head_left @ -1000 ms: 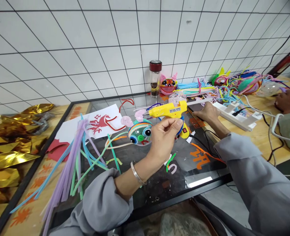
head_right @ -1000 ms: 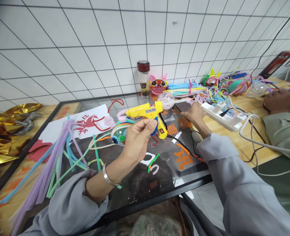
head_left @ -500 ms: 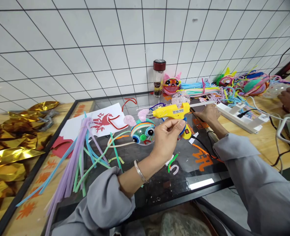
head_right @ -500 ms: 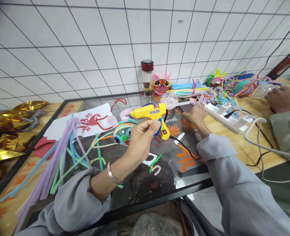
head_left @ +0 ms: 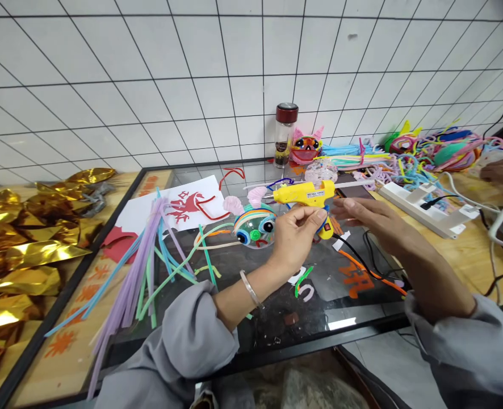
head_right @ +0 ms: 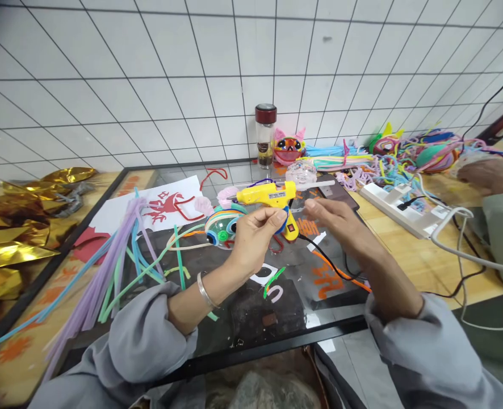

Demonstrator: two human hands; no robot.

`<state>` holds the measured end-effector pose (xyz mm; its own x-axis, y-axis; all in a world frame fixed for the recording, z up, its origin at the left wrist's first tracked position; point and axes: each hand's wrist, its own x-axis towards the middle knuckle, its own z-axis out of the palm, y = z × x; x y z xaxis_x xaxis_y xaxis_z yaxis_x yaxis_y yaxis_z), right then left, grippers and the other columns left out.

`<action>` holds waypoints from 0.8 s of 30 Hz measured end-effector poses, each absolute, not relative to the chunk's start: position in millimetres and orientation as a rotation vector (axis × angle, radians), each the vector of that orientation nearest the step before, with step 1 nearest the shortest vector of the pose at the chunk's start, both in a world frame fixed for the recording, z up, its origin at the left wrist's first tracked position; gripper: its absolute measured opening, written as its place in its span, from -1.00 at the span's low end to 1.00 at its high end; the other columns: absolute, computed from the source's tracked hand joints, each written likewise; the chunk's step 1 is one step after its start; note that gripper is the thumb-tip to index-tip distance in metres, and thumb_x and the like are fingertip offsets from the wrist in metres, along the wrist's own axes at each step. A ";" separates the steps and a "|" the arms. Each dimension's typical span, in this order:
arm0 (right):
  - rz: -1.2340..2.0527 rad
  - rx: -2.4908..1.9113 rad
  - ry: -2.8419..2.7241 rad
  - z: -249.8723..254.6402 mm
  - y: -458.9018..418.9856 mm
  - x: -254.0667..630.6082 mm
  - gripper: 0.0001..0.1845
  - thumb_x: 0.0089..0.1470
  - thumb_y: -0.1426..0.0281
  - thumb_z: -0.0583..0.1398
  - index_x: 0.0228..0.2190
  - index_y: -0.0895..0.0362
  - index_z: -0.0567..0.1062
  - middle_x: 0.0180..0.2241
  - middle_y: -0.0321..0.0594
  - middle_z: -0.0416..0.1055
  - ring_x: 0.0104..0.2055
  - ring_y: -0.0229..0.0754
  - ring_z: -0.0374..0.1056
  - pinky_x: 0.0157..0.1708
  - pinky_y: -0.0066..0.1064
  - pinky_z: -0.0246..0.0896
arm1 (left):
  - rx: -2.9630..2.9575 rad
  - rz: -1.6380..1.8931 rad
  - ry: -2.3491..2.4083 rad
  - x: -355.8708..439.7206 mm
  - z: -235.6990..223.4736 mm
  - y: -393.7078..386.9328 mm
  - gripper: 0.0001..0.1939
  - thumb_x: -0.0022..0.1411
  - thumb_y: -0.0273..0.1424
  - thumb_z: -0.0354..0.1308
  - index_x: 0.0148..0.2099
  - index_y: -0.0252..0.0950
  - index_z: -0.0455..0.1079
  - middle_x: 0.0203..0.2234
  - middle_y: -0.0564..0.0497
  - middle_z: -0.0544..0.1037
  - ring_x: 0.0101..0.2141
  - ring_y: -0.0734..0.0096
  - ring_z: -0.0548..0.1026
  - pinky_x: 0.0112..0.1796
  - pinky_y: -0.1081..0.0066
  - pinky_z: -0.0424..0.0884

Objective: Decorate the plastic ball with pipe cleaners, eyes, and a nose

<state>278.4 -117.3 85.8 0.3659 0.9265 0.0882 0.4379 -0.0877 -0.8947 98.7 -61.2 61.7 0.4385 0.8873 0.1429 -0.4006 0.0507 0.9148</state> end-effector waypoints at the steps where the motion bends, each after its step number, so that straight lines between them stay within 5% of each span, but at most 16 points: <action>1: 0.817 -1.608 -1.206 88.7 -121.1 264.7 -0.49 0.04 -0.11 0.25 -0.34 0.10 0.60 -0.32 -0.17 0.59 -0.21 -0.01 0.53 -0.23 -0.27 0.42 | 1.164 1.065 0.542 97.8 62.3 -62.0 -0.65 0.07 -0.11 0.36 -0.42 -0.33 0.54 -0.53 0.07 0.44 -0.49 0.53 0.34 -0.44 0.49 0.29; 9: 0.972 -1.275 -0.932 90.8 -107.2 209.4 -0.54 -0.17 -0.06 0.38 -0.44 0.07 0.54 -0.43 -0.21 0.55 -0.31 -0.04 0.52 -0.35 -0.27 0.44 | 1.424 1.136 0.480 95.4 74.8 -71.4 -0.74 0.25 -0.29 0.24 -0.46 -0.31 0.52 -0.44 0.01 0.49 -0.37 0.41 0.43 -0.29 0.43 0.36; 15: 0.892 -1.190 -0.831 108.8 -104.5 210.7 -0.58 -0.16 -0.01 0.35 -0.33 0.00 0.54 -0.38 -0.23 0.56 -0.41 -0.06 0.46 -0.56 -0.30 0.34 | 1.465 1.208 0.449 82.9 86.4 -79.1 -0.84 0.24 -0.35 0.27 -0.38 -0.25 0.59 0.01 -0.13 0.56 0.01 0.21 0.52 0.08 0.24 0.39; 18: 0.874 -1.181 -0.805 122.5 -106.2 220.9 -0.58 -0.11 -0.02 0.30 -0.32 0.01 0.54 -0.36 -0.20 0.56 -0.47 -0.10 0.40 -0.58 -0.30 0.30 | 1.432 1.147 0.478 67.2 83.8 -82.1 -0.83 0.22 -0.31 0.30 -0.38 -0.27 0.60 -0.09 -0.17 0.63 -0.03 0.20 0.55 0.02 0.24 0.43; 24: 1.049 -1.179 -0.892 121.2 -105.9 234.4 -0.60 -0.07 0.04 0.21 -0.24 0.01 0.49 -0.33 -0.15 0.54 -0.30 0.01 0.47 -0.45 -0.21 0.36 | 1.142 0.941 0.627 32.6 60.7 -80.7 -0.62 0.14 -0.08 0.34 -0.28 -0.34 0.60 -0.43 -0.10 0.65 -0.56 0.49 0.47 -0.54 0.50 0.37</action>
